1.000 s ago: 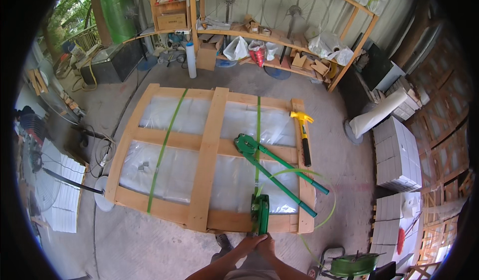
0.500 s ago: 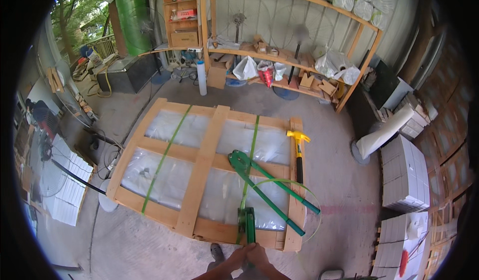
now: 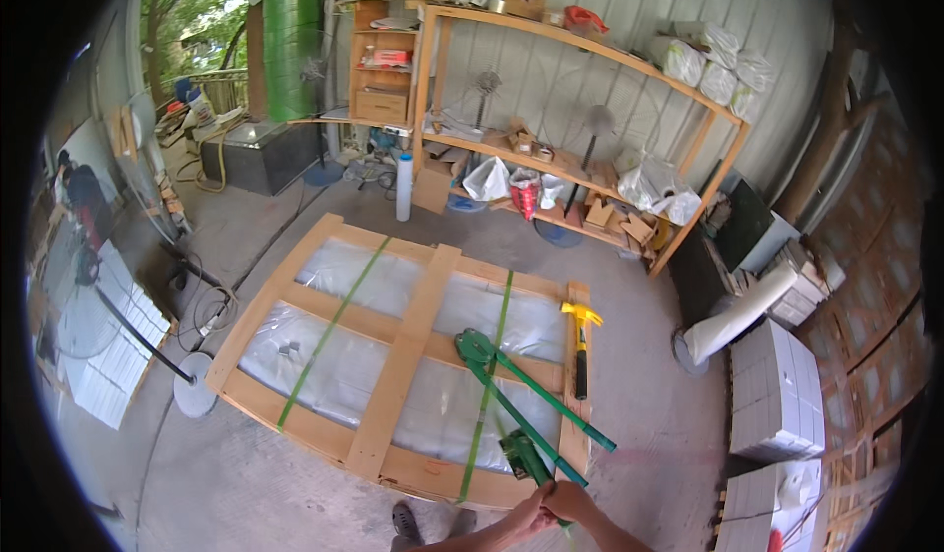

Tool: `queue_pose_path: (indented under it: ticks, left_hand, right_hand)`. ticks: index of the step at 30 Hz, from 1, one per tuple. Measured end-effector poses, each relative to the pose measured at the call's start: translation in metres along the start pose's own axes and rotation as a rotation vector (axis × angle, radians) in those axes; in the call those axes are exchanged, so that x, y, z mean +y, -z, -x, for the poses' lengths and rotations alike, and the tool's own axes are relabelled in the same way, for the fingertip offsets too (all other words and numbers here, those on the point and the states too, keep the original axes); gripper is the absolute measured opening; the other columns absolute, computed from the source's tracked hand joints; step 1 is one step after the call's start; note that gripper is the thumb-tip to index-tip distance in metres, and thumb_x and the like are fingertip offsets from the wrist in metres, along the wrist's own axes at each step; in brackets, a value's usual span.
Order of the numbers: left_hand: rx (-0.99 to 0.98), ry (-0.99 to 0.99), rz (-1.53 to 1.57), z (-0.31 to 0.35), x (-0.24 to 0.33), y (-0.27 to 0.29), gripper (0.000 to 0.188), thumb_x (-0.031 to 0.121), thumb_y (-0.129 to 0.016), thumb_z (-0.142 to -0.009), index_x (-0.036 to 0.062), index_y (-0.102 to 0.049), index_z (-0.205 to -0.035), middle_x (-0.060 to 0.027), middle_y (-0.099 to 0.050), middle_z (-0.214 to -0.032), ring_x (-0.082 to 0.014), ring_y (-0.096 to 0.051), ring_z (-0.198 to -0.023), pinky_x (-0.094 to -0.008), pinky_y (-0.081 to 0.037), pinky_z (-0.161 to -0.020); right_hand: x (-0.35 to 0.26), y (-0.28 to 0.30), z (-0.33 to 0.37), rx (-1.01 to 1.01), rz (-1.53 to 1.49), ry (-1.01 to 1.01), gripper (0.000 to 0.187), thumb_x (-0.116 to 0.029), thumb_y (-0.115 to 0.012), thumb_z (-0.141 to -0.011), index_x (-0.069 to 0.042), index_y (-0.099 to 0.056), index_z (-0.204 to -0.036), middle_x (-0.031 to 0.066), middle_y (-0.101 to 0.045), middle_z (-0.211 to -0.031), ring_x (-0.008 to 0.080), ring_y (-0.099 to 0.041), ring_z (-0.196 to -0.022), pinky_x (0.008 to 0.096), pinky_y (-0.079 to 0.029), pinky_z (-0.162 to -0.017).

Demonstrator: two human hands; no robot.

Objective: The person secures a wooden pallet wrapped in plastic using green straps and a manual tensioning tool. They loop the straps around the pallet, tighten them with the tool, and adjust the tension to ensure the load is firmly held.

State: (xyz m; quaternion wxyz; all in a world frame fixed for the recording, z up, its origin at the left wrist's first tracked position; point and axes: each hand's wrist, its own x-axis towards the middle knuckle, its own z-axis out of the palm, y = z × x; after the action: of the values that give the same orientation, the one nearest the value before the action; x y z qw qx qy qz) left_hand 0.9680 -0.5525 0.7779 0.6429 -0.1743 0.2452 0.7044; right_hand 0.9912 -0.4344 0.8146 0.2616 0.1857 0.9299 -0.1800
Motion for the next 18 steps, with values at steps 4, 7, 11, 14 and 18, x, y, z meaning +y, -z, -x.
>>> queue_pose_path:
  ticks: [4, 7, 11, 14, 18]
  left_hand:
    - [0.019, 0.077, -0.206, 0.01, -0.016, 0.057, 0.039, 0.047, -0.045, -0.093, 0.0121, -0.055, -0.107, -0.0037, -0.06, -0.095, -0.0172, -0.058, -0.085, -0.0337, -0.047, -0.079]
    - [0.218, 0.03, -0.385, 0.055, 0.007, 0.038, 0.043, 0.044, -0.045, -0.094, 0.0082, -0.054, -0.116, -0.0055, -0.06, -0.1, -0.0179, -0.059, -0.088, -0.0325, -0.052, -0.074]
    - [0.236, -0.011, -0.67, 0.087, 0.028, 0.051, 0.049, 0.047, -0.05, -0.09, 0.0068, -0.056, -0.117, -0.0078, -0.063, -0.097, -0.0184, -0.061, -0.079, -0.0297, -0.051, -0.065]
    - [0.365, -0.001, -1.011, 0.107, 0.045, 0.048, 0.048, 0.046, -0.052, -0.089, 0.0086, -0.056, -0.118, -0.0088, -0.065, -0.088, -0.0193, -0.062, -0.073, -0.0331, -0.051, -0.066]
    - [0.268, -0.172, -1.493, 0.164, 0.076, 0.079, 0.041, 0.042, -0.052, -0.089, 0.0129, -0.057, -0.118, -0.0124, -0.065, -0.084, -0.0209, -0.063, -0.07, -0.0356, -0.05, -0.07]
  right_hand:
    - [0.005, -0.054, 0.035, -0.095, -1.25, -0.207, 0.028, -0.02, -0.063, -0.077, 0.003, -0.065, -0.092, 0.0088, -0.064, -0.074, 0.0186, -0.062, -0.067, 0.0312, -0.05, -0.061]
    - [-0.029, -0.065, 0.05, -0.058, -1.39, -0.047, 0.031, -0.028, -0.054, -0.086, -0.001, -0.06, -0.101, 0.0093, -0.064, -0.085, 0.0199, -0.061, -0.067, 0.0308, -0.049, -0.055]
    - [-0.069, -0.028, 0.068, -0.052, -1.194, 0.153, 0.025, -0.013, -0.056, -0.082, 0.003, -0.058, -0.101, 0.0109, -0.064, -0.081, 0.0193, -0.062, -0.065, 0.0308, -0.051, -0.057]
    - [-0.062, -0.045, 0.06, -0.108, -1.362, 0.215, 0.023, -0.012, -0.055, -0.083, 0.003, -0.058, -0.1, 0.0099, -0.063, -0.074, 0.0179, -0.059, -0.055, 0.0288, -0.049, -0.049]
    - [-0.02, 0.03, 0.083, -0.635, -1.221, 0.181, 0.015, -0.014, -0.057, -0.084, 0.0, -0.058, -0.091, 0.0051, -0.057, -0.06, 0.0126, -0.047, -0.037, 0.0246, -0.036, -0.032]
